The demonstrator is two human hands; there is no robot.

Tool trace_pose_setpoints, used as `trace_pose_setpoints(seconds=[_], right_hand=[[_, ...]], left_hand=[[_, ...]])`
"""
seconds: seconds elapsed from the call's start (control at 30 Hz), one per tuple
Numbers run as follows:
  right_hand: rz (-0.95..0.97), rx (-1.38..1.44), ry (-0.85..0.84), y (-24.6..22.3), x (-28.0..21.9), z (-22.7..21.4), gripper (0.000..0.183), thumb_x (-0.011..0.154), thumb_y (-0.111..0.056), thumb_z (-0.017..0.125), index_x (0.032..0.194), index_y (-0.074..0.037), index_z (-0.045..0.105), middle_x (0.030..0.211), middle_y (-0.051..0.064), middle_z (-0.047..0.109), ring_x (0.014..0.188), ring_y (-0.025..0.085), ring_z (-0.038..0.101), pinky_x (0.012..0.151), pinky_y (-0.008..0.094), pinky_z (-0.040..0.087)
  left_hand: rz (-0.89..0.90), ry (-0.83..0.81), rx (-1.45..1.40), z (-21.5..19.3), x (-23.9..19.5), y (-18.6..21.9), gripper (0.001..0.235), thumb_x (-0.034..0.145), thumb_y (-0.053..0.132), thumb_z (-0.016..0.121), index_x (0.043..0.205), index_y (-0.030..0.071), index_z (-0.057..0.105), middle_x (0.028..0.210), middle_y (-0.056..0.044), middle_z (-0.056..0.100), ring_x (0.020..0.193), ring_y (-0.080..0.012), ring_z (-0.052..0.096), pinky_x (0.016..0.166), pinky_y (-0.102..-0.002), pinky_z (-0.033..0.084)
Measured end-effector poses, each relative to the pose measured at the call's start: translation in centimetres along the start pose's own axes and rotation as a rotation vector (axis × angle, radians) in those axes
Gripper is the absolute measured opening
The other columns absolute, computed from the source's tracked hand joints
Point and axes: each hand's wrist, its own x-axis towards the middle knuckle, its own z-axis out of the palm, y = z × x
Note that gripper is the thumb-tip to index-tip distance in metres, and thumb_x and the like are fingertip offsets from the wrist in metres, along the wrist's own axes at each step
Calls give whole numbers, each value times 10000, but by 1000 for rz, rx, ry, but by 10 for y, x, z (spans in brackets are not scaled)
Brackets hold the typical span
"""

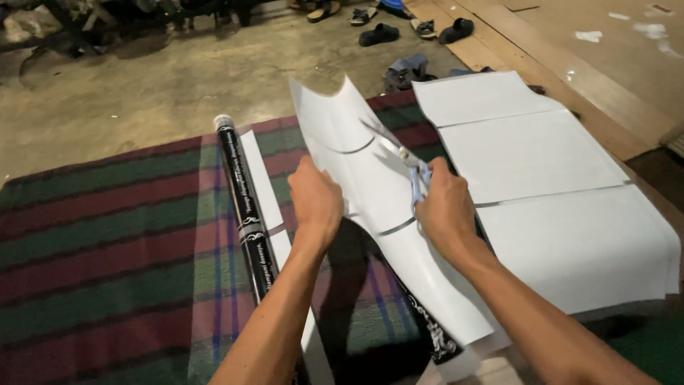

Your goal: The person uses scissors to cut a long roll of white material that is wrapped around a black cylindrical tube. They hold the tube steady with one hand while cutting along its length with the other, separating the material into sections.

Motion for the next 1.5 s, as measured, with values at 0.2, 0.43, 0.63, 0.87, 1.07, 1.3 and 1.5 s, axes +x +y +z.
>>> trace_pose_setpoints(seconds=[0.2,0.43,0.63,0.87,1.07,1.3,1.5], right_hand=[[-2,-66,244,28,30,-58,448,818,67,732,1229,32,556,972,348,712,967,567,697,797,628,566],[86,-172,435,124,93,-109,510,802,-34,775,1260,-22,551,962,169,742,946,453,727,760,593,585],[239,-236,470,180,110,-118,464,731,91,788,1101,-35,538,1029,168,732,961,432,675,734,570,542],[357,-281,385,226,108,-103,449,825,35,751,1195,-42,507,1039,293,680,970,526,648,818,588,508],[292,-439,374,236,114,-89,473,903,-122,800,1239,-29,480,1049,216,737,1044,465,708,871,570,551],[118,-197,342,122,76,-58,433,806,-96,828,1169,-10,606,931,278,738,949,521,720,807,583,570],[16,148,129,30,33,14,450,735,-192,917,1077,3,698,857,250,745,916,498,729,780,555,585]], left_hand=[[189,3,-145,51,5,55,280,940,37,573,1189,-91,583,1083,-408,662,1074,-564,640,878,-609,563],[295,-100,-355,144,4,118,400,949,33,553,1313,-126,509,1162,-448,618,1139,-575,609,947,-615,545],[145,-337,-394,221,6,111,532,929,229,544,1426,76,428,1356,-194,639,1262,-441,506,1070,-465,394],[-62,-447,-251,247,3,92,558,909,144,622,1414,51,404,1300,-218,612,1169,-387,626,998,-462,529],[102,-228,6,239,17,75,665,878,238,743,1396,-20,414,1244,-297,577,1174,-512,612,998,-577,544],[267,43,49,151,44,33,584,828,54,682,1347,-50,435,1088,-308,617,1042,-573,622,912,-622,522],[314,329,423,9,22,-12,599,757,66,736,1296,-65,510,1018,-313,648,1009,-545,626,857,-636,525]])
